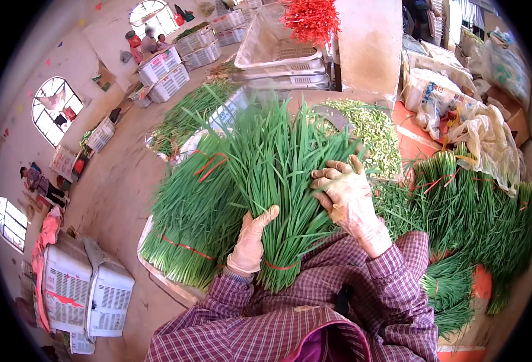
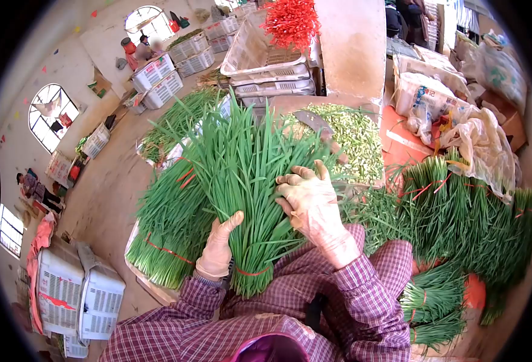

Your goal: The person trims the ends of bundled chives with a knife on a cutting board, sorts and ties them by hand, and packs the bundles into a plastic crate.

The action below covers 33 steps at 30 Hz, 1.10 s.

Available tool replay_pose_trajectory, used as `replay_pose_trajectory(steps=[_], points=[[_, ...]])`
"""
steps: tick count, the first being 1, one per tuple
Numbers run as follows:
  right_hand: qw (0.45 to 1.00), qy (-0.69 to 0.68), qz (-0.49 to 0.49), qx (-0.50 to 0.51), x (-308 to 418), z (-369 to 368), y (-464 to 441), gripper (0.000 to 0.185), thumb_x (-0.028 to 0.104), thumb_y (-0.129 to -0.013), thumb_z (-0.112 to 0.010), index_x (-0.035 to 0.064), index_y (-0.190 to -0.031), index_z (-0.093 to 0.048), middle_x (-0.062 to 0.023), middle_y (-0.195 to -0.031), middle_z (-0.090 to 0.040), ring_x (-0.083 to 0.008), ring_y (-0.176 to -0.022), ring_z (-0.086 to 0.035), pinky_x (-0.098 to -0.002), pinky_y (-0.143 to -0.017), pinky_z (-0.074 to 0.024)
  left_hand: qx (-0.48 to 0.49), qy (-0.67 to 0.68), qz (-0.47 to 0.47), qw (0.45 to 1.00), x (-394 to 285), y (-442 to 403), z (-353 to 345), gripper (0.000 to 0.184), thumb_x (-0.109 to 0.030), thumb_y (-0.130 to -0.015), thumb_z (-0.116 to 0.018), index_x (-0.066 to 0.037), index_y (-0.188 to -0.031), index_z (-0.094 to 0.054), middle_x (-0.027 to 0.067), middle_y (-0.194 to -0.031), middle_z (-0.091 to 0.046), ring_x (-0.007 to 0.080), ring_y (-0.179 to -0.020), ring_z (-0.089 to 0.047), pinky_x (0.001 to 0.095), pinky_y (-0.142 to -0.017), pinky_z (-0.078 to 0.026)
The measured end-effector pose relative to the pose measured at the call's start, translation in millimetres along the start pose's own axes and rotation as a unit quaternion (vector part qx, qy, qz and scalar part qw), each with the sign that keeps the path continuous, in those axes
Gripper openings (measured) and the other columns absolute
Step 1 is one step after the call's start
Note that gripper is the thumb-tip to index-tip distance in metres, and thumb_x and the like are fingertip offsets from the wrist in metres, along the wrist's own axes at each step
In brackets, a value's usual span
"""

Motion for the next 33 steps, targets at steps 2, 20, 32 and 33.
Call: replay_pose_trajectory(steps=[2, 20, 32, 33], points=[[1.000, 0.002, 0.000, 0.004, -4, 3, 2, 0.018, 0.022, -0.082, -0.072, 0.0170, -0.099, -0.072, 0.0026, -0.111, -0.069, -0.0231, -0.118, -0.058, -0.0526, -0.114, -0.0290, -0.002, 0.015, 0.012, 1.000, 2, 2, 1, 0.060, -0.023, -0.089, -0.076, -0.003, -0.139, -0.050, 0.0056, -0.128, -0.061, 0.0176, -0.114, -0.058, 0.0343, -0.102, -0.046], [0.979, 0.001, -0.004, -0.203, -6, 55, -79, 0.017, 0.017, -0.079, -0.075, 0.0122, -0.094, -0.071, -0.0062, -0.104, -0.069, -0.0292, -0.103, -0.061, -0.0504, -0.103, -0.0387, 0.012, -0.023, 0.012, 1.000, 1, 8, -16, 0.068, -0.026, -0.088, -0.076, 0.000, -0.142, -0.045, 0.0090, -0.132, -0.059, 0.0196, -0.121, -0.055, 0.0346, -0.109, -0.039], [0.949, 0.066, -0.019, -0.307, -62, 57, -89, 0.006, 0.015, -0.087, -0.068, 0.0124, -0.093, -0.067, -0.0054, -0.094, -0.067, -0.0266, -0.098, -0.061, -0.0433, -0.097, -0.0423, -0.025, -0.037, 0.008, 0.999, 2, -2, -4, 0.061, -0.027, -0.091, -0.073, -0.001, -0.140, -0.049, 0.0063, -0.133, -0.058, 0.0192, -0.120, -0.054, 0.0353, -0.110, -0.037], [0.939, 0.064, -0.044, -0.336, -81, 66, -82, 0.007, 0.017, -0.087, -0.069, 0.0124, -0.091, -0.068, -0.0052, -0.094, -0.068, -0.0272, -0.097, -0.063, -0.0399, -0.095, -0.0433, -0.044, -0.018, 0.015, 0.999, 6, -9, 3, 0.061, -0.028, -0.091, -0.073, -0.002, -0.140, -0.049, 0.0061, -0.133, -0.058, 0.0190, -0.120, -0.054, 0.0352, -0.109, -0.038]])
Point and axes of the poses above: each hand's wrist, its own y-axis away from the middle knuckle, its own z-axis out of the back of the hand, x = y × z, the point moved 3 cm from there along -y, towards the middle knuckle
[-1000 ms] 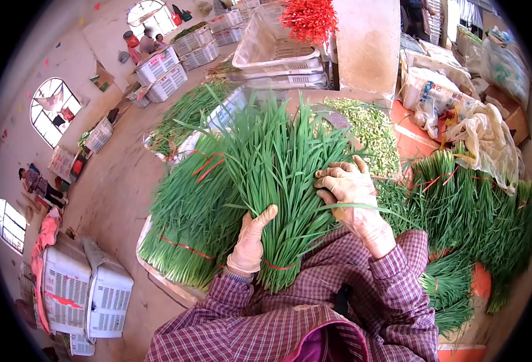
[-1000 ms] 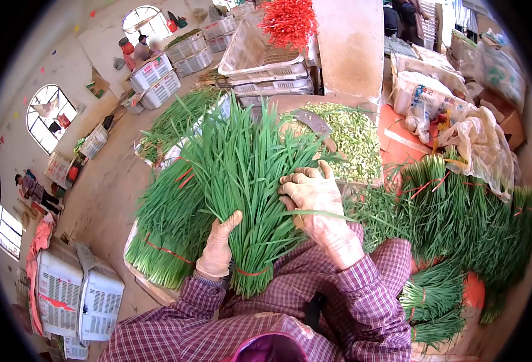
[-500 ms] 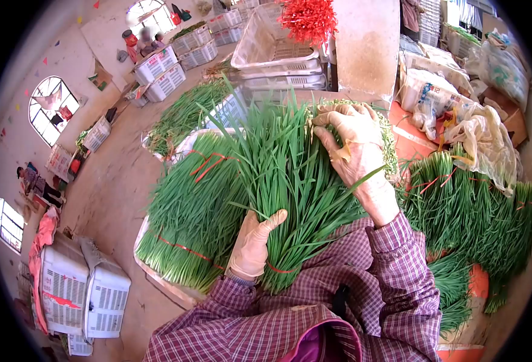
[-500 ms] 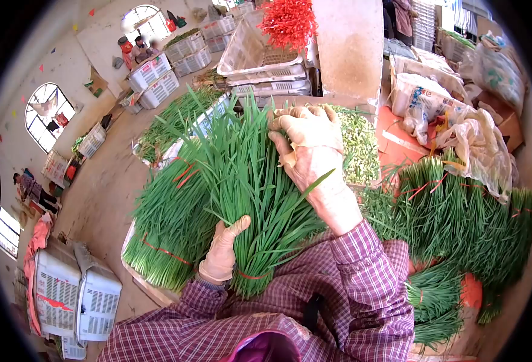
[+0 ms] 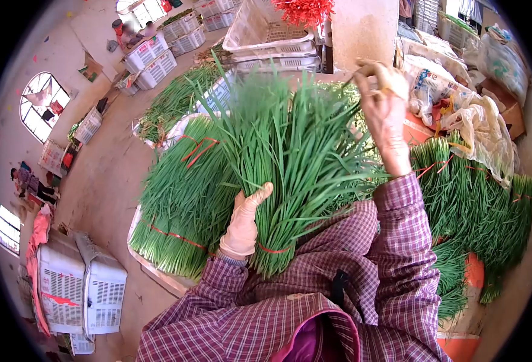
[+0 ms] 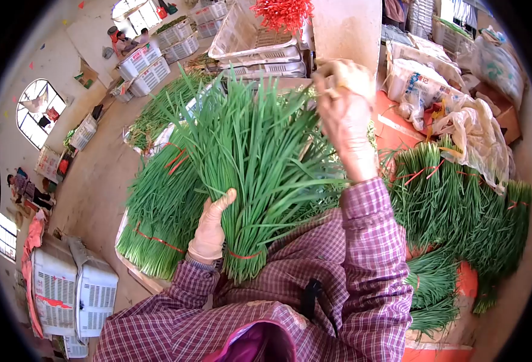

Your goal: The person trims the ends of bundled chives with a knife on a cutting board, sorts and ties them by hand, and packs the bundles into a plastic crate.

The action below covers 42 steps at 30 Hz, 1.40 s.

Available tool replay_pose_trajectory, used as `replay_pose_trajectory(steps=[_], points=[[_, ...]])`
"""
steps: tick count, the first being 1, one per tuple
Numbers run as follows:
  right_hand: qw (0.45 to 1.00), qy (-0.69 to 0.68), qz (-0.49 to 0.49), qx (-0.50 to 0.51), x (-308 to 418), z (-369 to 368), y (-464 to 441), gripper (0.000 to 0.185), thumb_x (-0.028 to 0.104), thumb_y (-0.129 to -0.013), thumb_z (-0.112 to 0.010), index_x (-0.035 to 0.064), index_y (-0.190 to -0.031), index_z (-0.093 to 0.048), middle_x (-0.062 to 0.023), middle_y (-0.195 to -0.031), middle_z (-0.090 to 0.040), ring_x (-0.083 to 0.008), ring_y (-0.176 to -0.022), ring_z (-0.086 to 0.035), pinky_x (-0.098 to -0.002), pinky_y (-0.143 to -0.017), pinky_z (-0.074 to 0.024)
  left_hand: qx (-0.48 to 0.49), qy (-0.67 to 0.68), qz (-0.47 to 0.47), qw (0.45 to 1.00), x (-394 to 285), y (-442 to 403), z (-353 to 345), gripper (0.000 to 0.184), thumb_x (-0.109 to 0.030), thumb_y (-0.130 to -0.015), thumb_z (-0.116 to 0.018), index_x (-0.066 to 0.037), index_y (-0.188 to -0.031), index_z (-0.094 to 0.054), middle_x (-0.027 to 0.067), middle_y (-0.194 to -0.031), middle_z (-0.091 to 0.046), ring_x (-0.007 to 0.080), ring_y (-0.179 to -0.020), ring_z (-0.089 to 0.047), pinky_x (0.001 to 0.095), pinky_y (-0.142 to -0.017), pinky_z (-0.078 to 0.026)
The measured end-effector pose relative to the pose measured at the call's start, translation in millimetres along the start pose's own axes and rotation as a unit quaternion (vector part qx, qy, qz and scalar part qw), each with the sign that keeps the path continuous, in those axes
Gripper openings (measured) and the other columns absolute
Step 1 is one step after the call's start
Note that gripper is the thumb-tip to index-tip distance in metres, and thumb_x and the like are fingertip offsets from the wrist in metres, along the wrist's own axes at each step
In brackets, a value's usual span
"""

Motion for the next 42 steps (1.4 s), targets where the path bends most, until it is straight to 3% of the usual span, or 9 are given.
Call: replay_pose_trajectory(steps=[8, 12, 24, 26, 28, 31, 34, 37, 42], points=[[0.982, 0.079, -0.088, 0.147, -32, 65, 73, 0.037, 0.028, -0.093, -0.069, 0.0060, -0.122, -0.065, -0.0129, -0.111, -0.070, -0.0285, -0.106, -0.065, -0.0401, -0.095, -0.0480, 0.019, 0.186, 0.075, 0.979, -14, -52, 6, 0.054, -0.033, -0.092, -0.072, -0.004, -0.135, -0.057, 0.0075, -0.128, -0.064, 0.0213, -0.113, -0.062, 0.0369, -0.102, -0.049], [0.953, 0.058, -0.127, 0.269, 7, 64, 110, 0.077, 0.019, -0.068, -0.088, 0.0121, -0.137, -0.054, -0.0140, -0.130, -0.060, -0.0369, -0.121, -0.055, -0.0463, -0.104, -0.0436, 0.046, 0.190, 0.050, 0.979, -24, -63, -4, 0.055, -0.035, -0.092, -0.072, -0.004, -0.135, -0.057, 0.0087, -0.130, -0.065, 0.0216, -0.115, -0.062, 0.0380, -0.102, -0.050], [0.863, -0.072, 0.311, 0.392, 102, 43, 97, 0.067, 0.030, -0.058, -0.078, 0.0301, -0.123, -0.062, 0.0053, -0.140, -0.054, -0.0205, -0.137, -0.046, -0.0524, -0.120, -0.0228, 0.243, 0.206, 0.148, 0.937, -10, -19, -40, 0.054, -0.046, -0.105, -0.047, -0.010, -0.145, -0.049, 0.0077, -0.136, -0.060, 0.0166, -0.119, -0.060, 0.0336, -0.101, -0.052], [0.889, -0.054, 0.286, 0.353, 98, 41, 91, 0.070, 0.032, -0.056, -0.079, 0.0215, -0.123, -0.062, 0.0027, -0.134, -0.059, -0.0211, -0.132, -0.051, -0.0531, -0.119, -0.0247, 0.261, 0.235, 0.239, 0.905, -24, -5, -43, 0.056, -0.049, -0.105, -0.045, -0.010, -0.145, -0.049, 0.0079, -0.136, -0.060, 0.0163, -0.119, -0.060, 0.0349, -0.103, -0.050], [0.937, -0.123, 0.160, 0.287, 97, 42, 73, 0.076, 0.039, -0.057, -0.083, 0.0113, -0.123, -0.060, -0.0078, -0.120, -0.065, -0.0290, -0.122, -0.058, -0.0548, -0.115, -0.0294, 0.279, 0.347, 0.095, 0.890, -36, 8, -22, 0.054, -0.047, -0.107, -0.039, -0.007, -0.142, -0.051, 0.0089, -0.136, -0.060, 0.0173, -0.118, -0.060, 0.0357, -0.103, -0.050], [0.926, -0.232, -0.100, 0.279, 91, 50, 48, 0.076, 0.030, -0.066, -0.088, 0.0027, -0.129, -0.055, -0.0163, -0.111, -0.066, -0.0310, -0.104, -0.066, -0.0433, -0.092, -0.0529, 0.258, -0.226, 0.127, 0.931, -76, 3, 4, 0.071, -0.061, -0.095, -0.054, -0.002, -0.134, -0.059, 0.0178, -0.095, -0.074, 0.0191, -0.077, -0.070, 0.0265, -0.069, -0.055], [0.807, -0.391, -0.355, 0.264, 91, 44, 44, 0.070, 0.020, -0.075, -0.085, 0.0002, -0.133, -0.052, -0.0126, -0.107, -0.072, -0.0127, -0.076, -0.067, -0.0251, -0.063, -0.0545, 0.155, -0.361, 0.015, 0.919, -123, 1, 20, 0.066, -0.049, -0.091, -0.067, -0.006, -0.140, -0.056, 0.0150, -0.101, -0.074, 0.0126, -0.073, -0.068, 0.0227, -0.064, -0.050], [0.767, -0.440, -0.394, 0.252, 90, 30, 58, 0.072, 0.024, -0.076, -0.085, -0.0025, -0.134, -0.052, -0.0128, -0.116, -0.069, -0.0150, -0.095, -0.065, -0.0285, -0.088, -0.0506, 0.109, -0.303, -0.053, 0.945, -150, 19, 8, 0.084, -0.043, -0.082, -0.081, -0.009, -0.150, -0.045, 0.0197, -0.126, -0.065, 0.0209, -0.101, -0.069, 0.0333, -0.083, -0.056], [0.722, -0.521, -0.418, 0.183, 93, 2, 98, 0.079, 0.044, -0.078, -0.077, -0.0010, -0.137, -0.050, -0.0118, -0.131, -0.060, -0.0241, -0.118, -0.058, -0.0399, -0.106, -0.0420, 0.224, -0.326, -0.328, 0.857, -96, 9, -47, 0.143, -0.048, -0.060, -0.094, 0.002, -0.158, -0.001, 0.0240, -0.163, -0.018, 0.0313, -0.152, -0.020, 0.0381, -0.123, -0.019]])
Point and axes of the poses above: each hand's wrist, its own y-axis away from the middle knuckle, its own z-axis out of the back of the hand, x = y × z, the point moved 3 cm from there along -y, towards the middle knuckle
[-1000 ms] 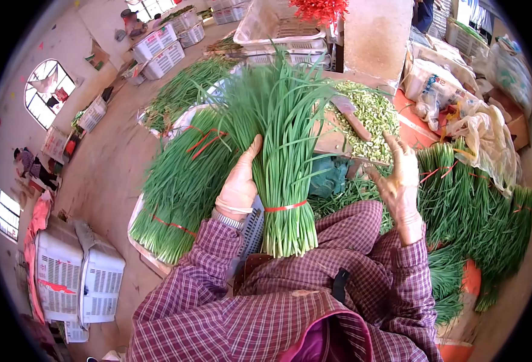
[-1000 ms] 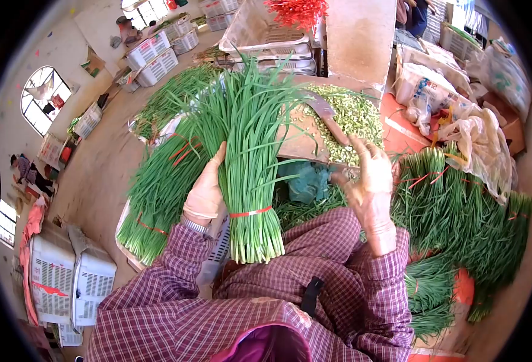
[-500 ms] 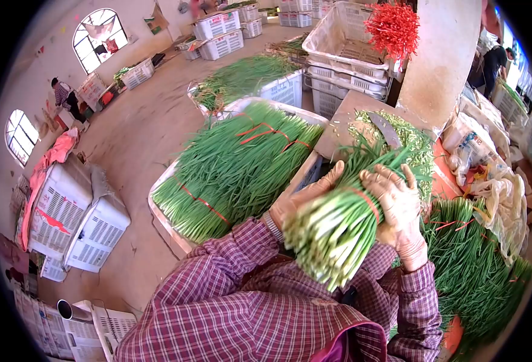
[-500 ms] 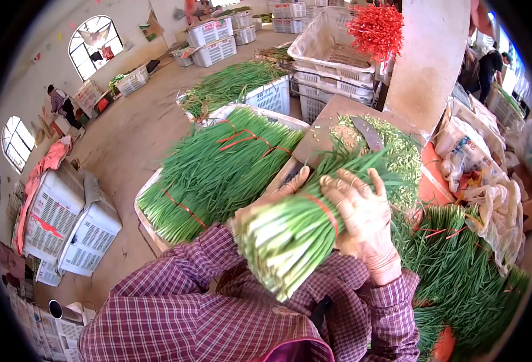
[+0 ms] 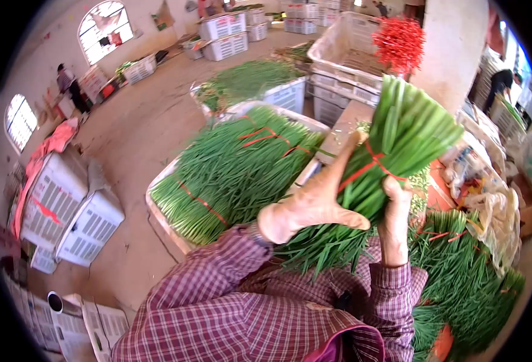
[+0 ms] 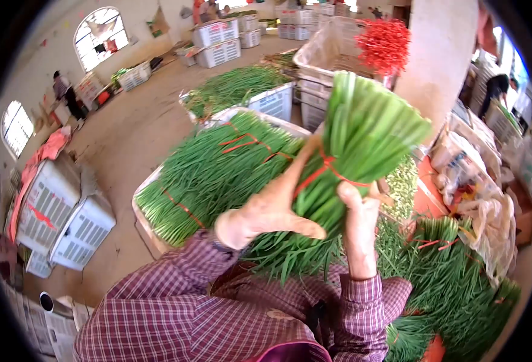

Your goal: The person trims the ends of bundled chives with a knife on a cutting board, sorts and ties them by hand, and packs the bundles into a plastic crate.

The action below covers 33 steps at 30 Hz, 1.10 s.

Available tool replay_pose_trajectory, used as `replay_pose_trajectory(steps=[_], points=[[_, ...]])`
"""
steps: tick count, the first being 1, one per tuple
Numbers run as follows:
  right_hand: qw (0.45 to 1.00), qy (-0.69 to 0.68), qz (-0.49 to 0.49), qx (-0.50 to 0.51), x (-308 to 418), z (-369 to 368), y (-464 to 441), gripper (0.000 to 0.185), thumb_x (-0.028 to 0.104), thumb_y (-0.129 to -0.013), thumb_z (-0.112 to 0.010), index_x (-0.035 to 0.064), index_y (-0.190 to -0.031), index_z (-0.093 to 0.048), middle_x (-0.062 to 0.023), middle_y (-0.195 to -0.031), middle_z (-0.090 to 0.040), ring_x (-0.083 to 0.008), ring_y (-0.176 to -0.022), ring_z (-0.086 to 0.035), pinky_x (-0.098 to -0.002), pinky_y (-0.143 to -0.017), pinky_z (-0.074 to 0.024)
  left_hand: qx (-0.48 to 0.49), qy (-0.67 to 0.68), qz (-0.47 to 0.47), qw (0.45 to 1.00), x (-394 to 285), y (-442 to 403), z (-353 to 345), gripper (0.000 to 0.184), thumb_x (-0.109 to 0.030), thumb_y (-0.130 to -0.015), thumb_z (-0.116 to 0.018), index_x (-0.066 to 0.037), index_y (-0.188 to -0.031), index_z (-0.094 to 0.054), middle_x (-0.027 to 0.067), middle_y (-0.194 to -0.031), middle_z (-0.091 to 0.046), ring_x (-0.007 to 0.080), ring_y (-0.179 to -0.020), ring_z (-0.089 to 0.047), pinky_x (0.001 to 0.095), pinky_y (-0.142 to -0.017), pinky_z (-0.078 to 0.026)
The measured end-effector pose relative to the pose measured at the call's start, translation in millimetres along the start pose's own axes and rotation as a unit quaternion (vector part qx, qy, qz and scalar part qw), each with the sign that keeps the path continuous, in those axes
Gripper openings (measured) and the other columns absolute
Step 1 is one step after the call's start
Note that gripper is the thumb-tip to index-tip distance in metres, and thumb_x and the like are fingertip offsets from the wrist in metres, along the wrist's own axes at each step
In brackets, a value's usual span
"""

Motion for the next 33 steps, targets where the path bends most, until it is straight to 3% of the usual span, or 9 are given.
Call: replay_pose_trajectory(steps=[2, 6, 13, 16, 17, 18, 24, 27, 33], points=[[0.993, -0.110, -0.024, -0.034, -17, 8, 5, 0.080, 0.045, -0.081, -0.076, 0.0008, -0.140, -0.047, -0.0111, -0.132, -0.060, -0.0237, -0.119, -0.058, -0.0395, -0.107, -0.0436, 0.002, 0.199, 0.055, 0.978, 14, 6, -21, 0.146, -0.038, -0.058, -0.097, -0.002, -0.159, 0.001, 0.0182, -0.164, -0.019, 0.0260, -0.151, -0.020, 0.0396, -0.122, -0.022], [0.975, -0.213, -0.034, -0.052, -25, 28, 22, 0.064, 0.046, -0.091, -0.067, 0.0064, -0.138, -0.052, -0.0074, -0.130, -0.063, -0.0225, -0.114, -0.063, -0.0393, -0.102, -0.0515, -0.034, 0.279, 0.060, 0.958, 31, 38, -63, 0.134, -0.028, -0.064, -0.095, -0.007, -0.161, -0.005, 0.0148, -0.161, -0.029, 0.0229, -0.148, -0.028, 0.0369, -0.119, -0.026], [0.982, -0.180, -0.043, -0.025, -33, 38, 24, 0.067, 0.054, -0.094, -0.062, 0.0063, -0.140, -0.050, -0.0066, -0.130, -0.062, -0.0222, -0.115, -0.062, -0.0382, -0.098, -0.0530, -0.099, 0.247, 0.148, 0.953, 31, 51, -68, 0.112, -0.014, -0.067, -0.089, -0.010, -0.158, -0.025, 0.0106, -0.147, -0.051, 0.0200, -0.135, -0.048, 0.0358, -0.114, -0.036], [0.976, -0.070, -0.181, -0.097, -32, 52, 19, 0.071, 0.058, -0.096, -0.059, 0.0051, -0.142, -0.048, -0.0071, -0.132, -0.060, -0.0209, -0.116, -0.060, -0.0387, -0.110, -0.0420, -0.134, 0.245, 0.162, 0.947, 35, 54, -66, 0.106, -0.013, -0.068, -0.088, -0.009, -0.157, -0.030, 0.0106, -0.144, -0.055, 0.0192, -0.131, -0.052, 0.0341, -0.111, -0.039], [0.969, 0.182, -0.166, -0.029, -23, 62, 21, 0.069, 0.055, -0.104, -0.041, 0.0053, -0.153, -0.035, -0.0085, -0.142, -0.051, -0.0211, -0.128, -0.051, -0.0343, -0.110, -0.0379, -0.157, 0.264, 0.164, 0.937, 39, 54, -67, 0.104, -0.012, -0.068, -0.087, -0.009, -0.156, -0.031, 0.0112, -0.144, -0.055, 0.0188, -0.130, -0.052, 0.0336, -0.110, -0.040], [0.958, 0.263, -0.114, 0.027, -18, 65, 24, 0.073, 0.056, -0.103, -0.043, 0.0041, -0.154, -0.032, -0.0114, -0.144, -0.050, -0.0220, -0.130, -0.050, -0.0361, -0.110, -0.0385, -0.181, 0.283, 0.166, 0.927, 44, 55, -66, 0.102, -0.012, -0.069, -0.087, -0.009, -0.155, -0.032, 0.0118, -0.144, -0.055, 0.0183, -0.130, -0.052, 0.0330, -0.109, -0.041], [0.979, 0.185, -0.040, 0.071, -4, 49, 39, 0.086, 0.054, -0.097, -0.059, 0.0015, -0.156, -0.026, -0.0198, -0.149, -0.044, -0.0280, -0.134, -0.048, -0.0417, -0.110, -0.0400, -0.231, 0.004, 0.150, 0.961, 31, 55, -54, 0.103, -0.020, -0.068, -0.085, -0.013, -0.155, -0.031, 0.0171, -0.120, -0.066, 0.0353, -0.103, -0.068, 0.0382, -0.087, -0.054], [0.994, 0.041, -0.071, -0.070, -29, 36, 51, 0.080, 0.042, -0.094, -0.069, 0.0006, -0.152, -0.032, -0.0155, -0.146, -0.046, -0.0254, -0.131, -0.049, -0.0407, -0.110, -0.0400, -0.187, -0.200, 0.155, 0.949, 20, 52, -68, 0.108, -0.027, -0.065, -0.085, -0.016, -0.157, -0.029, 0.0124, -0.098, -0.058, 0.0315, -0.083, -0.065, 0.0415, -0.072, -0.053], [0.982, -0.129, -0.066, -0.120, -30, 29, 53, 0.063, 0.043, -0.096, -0.062, 0.0030, -0.142, -0.048, -0.0112, -0.137, -0.057, -0.0236, -0.124, -0.054, -0.0416, -0.108, -0.0420, -0.144, -0.233, 0.076, 0.959, 21, 54, -69, 0.112, -0.026, -0.067, -0.085, -0.013, -0.159, -0.022, 0.0114, -0.097, -0.055, 0.0302, -0.088, -0.061, 0.0408, -0.077, -0.051]])
Point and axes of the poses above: each hand's wrist, its own y-axis away from the middle knuckle, its own z-axis out of the back of the hand, x = y × z, the point moved 3 cm from there along -y, towards the middle knuckle
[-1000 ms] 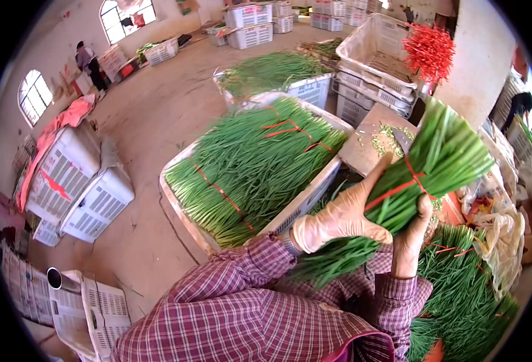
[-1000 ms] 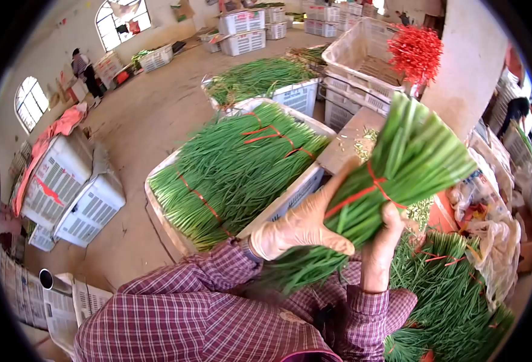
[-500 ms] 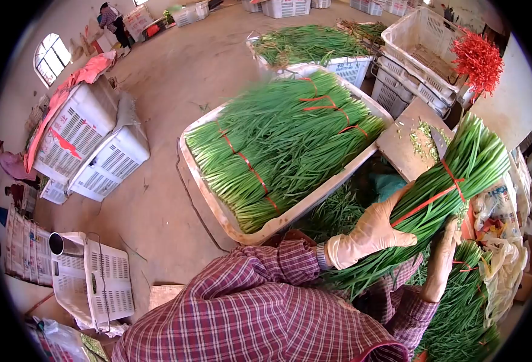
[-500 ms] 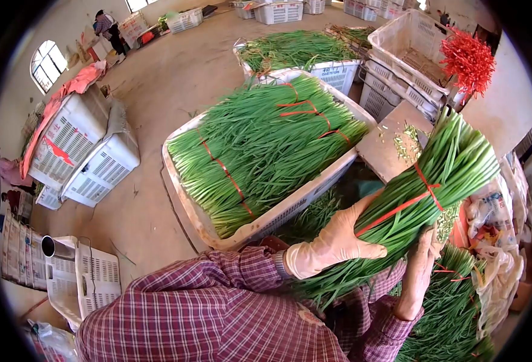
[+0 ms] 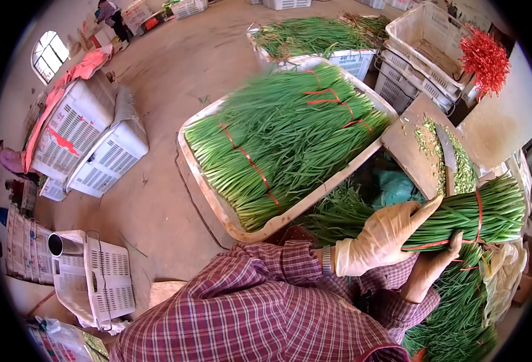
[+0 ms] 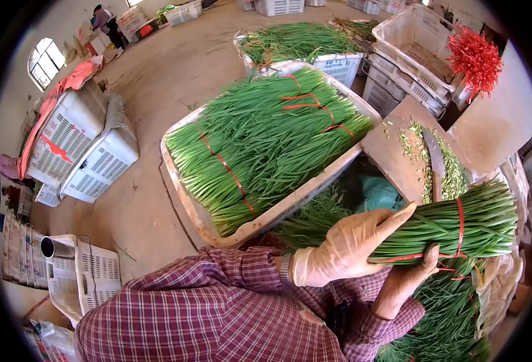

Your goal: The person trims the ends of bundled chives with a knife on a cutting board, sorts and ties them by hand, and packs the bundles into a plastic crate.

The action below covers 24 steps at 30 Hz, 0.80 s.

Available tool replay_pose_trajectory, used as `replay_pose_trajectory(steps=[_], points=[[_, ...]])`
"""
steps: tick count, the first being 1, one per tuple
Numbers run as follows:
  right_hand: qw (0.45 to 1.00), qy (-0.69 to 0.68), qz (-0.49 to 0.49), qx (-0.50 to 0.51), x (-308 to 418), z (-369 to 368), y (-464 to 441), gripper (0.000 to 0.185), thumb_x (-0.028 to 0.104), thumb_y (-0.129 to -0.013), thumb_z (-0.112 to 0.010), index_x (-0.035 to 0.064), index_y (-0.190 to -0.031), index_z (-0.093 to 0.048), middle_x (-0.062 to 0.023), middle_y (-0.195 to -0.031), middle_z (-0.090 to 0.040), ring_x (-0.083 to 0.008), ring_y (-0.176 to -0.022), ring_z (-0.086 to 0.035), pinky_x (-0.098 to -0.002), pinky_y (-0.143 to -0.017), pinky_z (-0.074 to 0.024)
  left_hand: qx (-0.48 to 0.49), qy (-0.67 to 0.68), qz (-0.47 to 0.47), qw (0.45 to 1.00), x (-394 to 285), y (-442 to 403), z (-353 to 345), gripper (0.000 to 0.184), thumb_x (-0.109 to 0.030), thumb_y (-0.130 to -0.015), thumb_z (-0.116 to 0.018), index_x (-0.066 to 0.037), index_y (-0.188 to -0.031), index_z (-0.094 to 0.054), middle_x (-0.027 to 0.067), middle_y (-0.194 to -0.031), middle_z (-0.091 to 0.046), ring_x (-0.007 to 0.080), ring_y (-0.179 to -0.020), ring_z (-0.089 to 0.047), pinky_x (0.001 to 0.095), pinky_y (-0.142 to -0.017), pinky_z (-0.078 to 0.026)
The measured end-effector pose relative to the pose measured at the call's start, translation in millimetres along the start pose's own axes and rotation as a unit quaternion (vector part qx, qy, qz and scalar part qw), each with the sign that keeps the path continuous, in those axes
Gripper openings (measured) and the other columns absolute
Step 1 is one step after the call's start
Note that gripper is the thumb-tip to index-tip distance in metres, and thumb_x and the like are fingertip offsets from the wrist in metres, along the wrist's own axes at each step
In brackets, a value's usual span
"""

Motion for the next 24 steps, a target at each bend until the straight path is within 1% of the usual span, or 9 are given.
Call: replay_pose_trajectory(steps=[1, 4, 7, 9, 13, 16, 17, 20, 24], points=[[1.000, -0.009, 0.004, -0.025, 3, 8, -1, 0.063, 0.043, -0.096, -0.062, 0.0030, -0.142, -0.048, -0.0112, -0.136, -0.057, -0.0235, -0.124, -0.055, -0.0418, -0.108, -0.0422, -0.023, 0.053, -0.036, 0.998, 3, 4, 0, 0.114, -0.026, -0.067, -0.085, -0.011, -0.160, -0.020, 0.0122, -0.098, -0.056, 0.0310, -0.088, -0.061, 0.0410, -0.078, -0.051], [0.992, 0.051, 0.105, -0.045, 27, 66, -33, 0.062, 0.042, -0.094, -0.064, 0.0014, -0.139, -0.051, -0.0110, -0.132, -0.060, -0.0224, -0.116, -0.059, -0.0400, -0.103, -0.0474, 0.193, -0.009, 0.007, 0.981, 48, 44, -17, 0.110, -0.031, -0.071, -0.084, -0.006, -0.157, -0.020, 0.0136, -0.108, -0.057, 0.0301, -0.095, -0.062, 0.0402, -0.087, -0.052], [0.981, 0.077, 0.151, -0.098, 61, 105, -48, 0.061, 0.042, -0.093, -0.065, 0.0002, -0.136, -0.053, -0.0101, -0.130, -0.061, -0.0217, -0.115, -0.060, -0.0402, -0.102, -0.0477, 0.267, -0.142, -0.004, 0.953, 93, 64, 7, 0.092, -0.039, -0.076, -0.079, -0.006, -0.151, -0.036, 0.0176, -0.128, -0.053, 0.0329, -0.129, -0.047, 0.0475, -0.115, -0.030], [0.979, 0.050, 0.146, -0.132, 69, 120, -54, 0.062, 0.043, -0.093, -0.065, 0.0021, -0.138, -0.053, -0.0095, -0.132, -0.060, -0.0217, -0.118, -0.058, -0.0405, -0.102, -0.0475, 0.299, -0.186, 0.018, 0.936, 109, 64, 36, 0.088, -0.035, -0.080, -0.077, -0.007, -0.152, -0.036, 0.0164, -0.139, -0.048, 0.0327, -0.139, -0.038, 0.0494, -0.120, -0.024], [0.973, 0.013, 0.124, -0.193, 50, 143, -66, 0.068, 0.049, -0.096, -0.058, 0.0049, -0.146, -0.045, -0.0083, -0.143, -0.051, -0.0239, -0.126, -0.051, -0.0423, -0.108, -0.0405, 0.135, -0.112, 0.165, 0.971, 144, 58, 55, 0.048, -0.021, -0.087, -0.073, -0.006, -0.131, -0.060, 0.0146, -0.128, -0.060, 0.0308, -0.126, -0.054, 0.0420, -0.105, -0.044], [0.979, -0.014, 0.095, -0.181, 32, 161, -73, 0.066, 0.045, -0.094, -0.062, 0.0058, -0.144, -0.046, -0.0079, -0.142, -0.050, -0.0257, -0.125, -0.050, -0.0430, -0.106, -0.0420, -0.010, 0.013, 0.183, 0.983, 178, 24, 59, 0.019, -0.010, -0.092, -0.066, -0.005, -0.109, -0.072, 0.0102, -0.092, -0.072, 0.0234, -0.086, -0.069, 0.0342, -0.083, -0.054], [0.979, -0.019, 0.089, -0.183, 28, 166, -75, 0.065, 0.044, -0.093, -0.062, 0.0061, -0.144, -0.046, -0.0079, -0.141, -0.051, -0.0256, -0.125, -0.051, -0.0433, -0.106, -0.0421, -0.014, 0.043, 0.221, 0.974, 194, 15, 59, 0.016, -0.009, -0.093, -0.065, -0.005, -0.106, -0.073, 0.0107, -0.095, -0.073, 0.0245, -0.084, -0.069, 0.0357, -0.078, -0.054], [0.972, -0.006, 0.091, -0.215, 24, 169, -74, 0.062, 0.042, -0.093, -0.062, 0.0073, -0.143, -0.047, -0.0080, -0.140, -0.052, -0.0247, -0.123, -0.052, -0.0433, -0.105, -0.0428, -0.018, -0.124, 0.105, 0.986, 243, -14, 64, 0.015, -0.008, -0.090, -0.065, -0.010, -0.100, -0.076, 0.0075, -0.092, -0.071, 0.0267, -0.085, -0.067, 0.0385, -0.075, -0.054], [0.963, -0.020, 0.089, -0.253, 27, 170, -70, 0.065, 0.045, -0.094, -0.062, 0.0059, -0.144, -0.046, -0.0100, -0.142, -0.051, -0.0266, -0.124, -0.052, -0.0428, -0.107, -0.0418, 0.139, -0.290, 0.077, 0.944, 280, -29, 59, 0.022, -0.006, -0.084, -0.065, -0.019, -0.097, -0.078, 0.0033, -0.091, -0.063, 0.0274, -0.089, -0.064, 0.0403, -0.076, -0.054]])
Point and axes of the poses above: each hand's wrist, its own y-axis away from the middle knuckle, its own z-axis out of the back of the hand, x = y × z, the point moved 3 cm from there along -y, towards the middle knuckle
